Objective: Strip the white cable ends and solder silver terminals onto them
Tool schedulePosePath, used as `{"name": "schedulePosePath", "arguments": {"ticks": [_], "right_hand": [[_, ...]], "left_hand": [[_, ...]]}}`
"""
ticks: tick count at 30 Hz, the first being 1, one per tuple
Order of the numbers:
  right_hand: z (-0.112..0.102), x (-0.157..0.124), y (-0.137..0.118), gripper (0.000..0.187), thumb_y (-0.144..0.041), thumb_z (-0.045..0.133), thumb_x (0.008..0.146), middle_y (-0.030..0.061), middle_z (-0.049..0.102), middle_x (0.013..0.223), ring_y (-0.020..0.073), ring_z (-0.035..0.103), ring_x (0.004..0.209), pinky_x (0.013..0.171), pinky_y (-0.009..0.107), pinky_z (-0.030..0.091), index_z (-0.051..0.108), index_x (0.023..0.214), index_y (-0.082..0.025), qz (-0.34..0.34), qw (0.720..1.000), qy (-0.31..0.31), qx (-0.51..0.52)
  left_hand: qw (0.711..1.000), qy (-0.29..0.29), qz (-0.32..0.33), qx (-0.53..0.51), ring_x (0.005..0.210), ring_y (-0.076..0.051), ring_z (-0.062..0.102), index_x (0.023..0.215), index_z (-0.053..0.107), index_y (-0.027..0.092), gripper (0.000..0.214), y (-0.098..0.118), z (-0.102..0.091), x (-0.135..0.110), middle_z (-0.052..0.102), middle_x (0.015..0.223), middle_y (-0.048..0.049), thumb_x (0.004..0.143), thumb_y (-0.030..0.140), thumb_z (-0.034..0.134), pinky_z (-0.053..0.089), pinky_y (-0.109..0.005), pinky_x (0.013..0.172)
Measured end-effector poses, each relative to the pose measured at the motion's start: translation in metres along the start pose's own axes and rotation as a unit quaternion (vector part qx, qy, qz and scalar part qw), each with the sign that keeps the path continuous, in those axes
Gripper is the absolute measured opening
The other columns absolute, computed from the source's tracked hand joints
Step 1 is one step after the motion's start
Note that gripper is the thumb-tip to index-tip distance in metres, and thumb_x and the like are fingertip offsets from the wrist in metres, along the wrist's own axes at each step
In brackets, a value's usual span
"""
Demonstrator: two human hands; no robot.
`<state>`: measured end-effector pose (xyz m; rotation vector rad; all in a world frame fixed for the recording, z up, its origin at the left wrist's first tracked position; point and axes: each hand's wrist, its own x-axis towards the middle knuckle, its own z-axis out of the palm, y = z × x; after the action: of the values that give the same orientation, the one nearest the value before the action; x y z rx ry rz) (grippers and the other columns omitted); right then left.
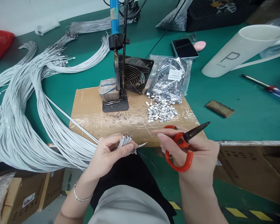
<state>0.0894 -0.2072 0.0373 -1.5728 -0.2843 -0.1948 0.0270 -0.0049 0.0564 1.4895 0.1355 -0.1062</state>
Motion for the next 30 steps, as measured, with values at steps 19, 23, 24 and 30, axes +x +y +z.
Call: {"name": "schedulePosePath", "arguments": {"ticks": [19, 23, 24, 30], "right_hand": [[0.018, 0.004, 0.000, 0.005, -0.021, 0.086, 0.084, 0.0015, 0.072, 0.072, 0.0149, 0.059, 0.062, 0.057, 0.028, 0.048, 0.082, 0.082, -0.023, 0.040, 0.986, -0.150, 0.065], [0.017, 0.004, 0.003, 0.008, -0.017, 0.087, 0.082, 0.0001, 0.072, 0.070, 0.0142, 0.060, 0.062, 0.058, 0.027, 0.049, 0.083, 0.082, -0.024, 0.036, 0.985, -0.149, 0.080], [0.016, 0.004, 0.003, 0.009, -0.016, 0.087, 0.082, -0.0002, 0.072, 0.070, 0.0141, 0.059, 0.062, 0.057, 0.027, 0.048, 0.083, 0.082, -0.024, 0.031, 0.985, -0.149, 0.079], [0.015, 0.004, 0.004, 0.010, -0.021, 0.085, 0.086, 0.0002, 0.067, 0.064, 0.0139, 0.053, 0.058, 0.054, 0.029, 0.042, 0.082, 0.077, -0.022, 0.018, 0.984, -0.162, 0.070]], "left_hand": [[0.999, 0.035, 0.006, -0.022, 0.053, -0.011, 0.053, 0.082, 0.079, 0.018, 0.020, -0.008, 0.008, -0.003, 0.069, 0.062, 0.0005, 0.091, 0.036, 0.083, 0.043, -0.024, 0.053], [0.999, 0.040, 0.007, -0.021, 0.058, -0.013, 0.061, 0.082, 0.078, 0.019, 0.016, -0.008, 0.010, -0.004, 0.073, 0.066, -0.0007, 0.090, 0.031, 0.084, 0.048, -0.024, 0.057], [0.999, 0.042, 0.006, -0.021, 0.057, -0.013, 0.061, 0.082, 0.078, 0.019, 0.015, -0.008, 0.010, -0.004, 0.073, 0.065, -0.0002, 0.090, 0.030, 0.084, 0.047, -0.024, 0.057], [0.999, 0.035, -0.006, -0.029, 0.057, -0.013, 0.060, 0.087, 0.079, 0.020, 0.013, -0.008, 0.014, -0.005, 0.072, 0.066, 0.0008, 0.087, 0.031, 0.087, 0.047, -0.024, 0.055]]}}
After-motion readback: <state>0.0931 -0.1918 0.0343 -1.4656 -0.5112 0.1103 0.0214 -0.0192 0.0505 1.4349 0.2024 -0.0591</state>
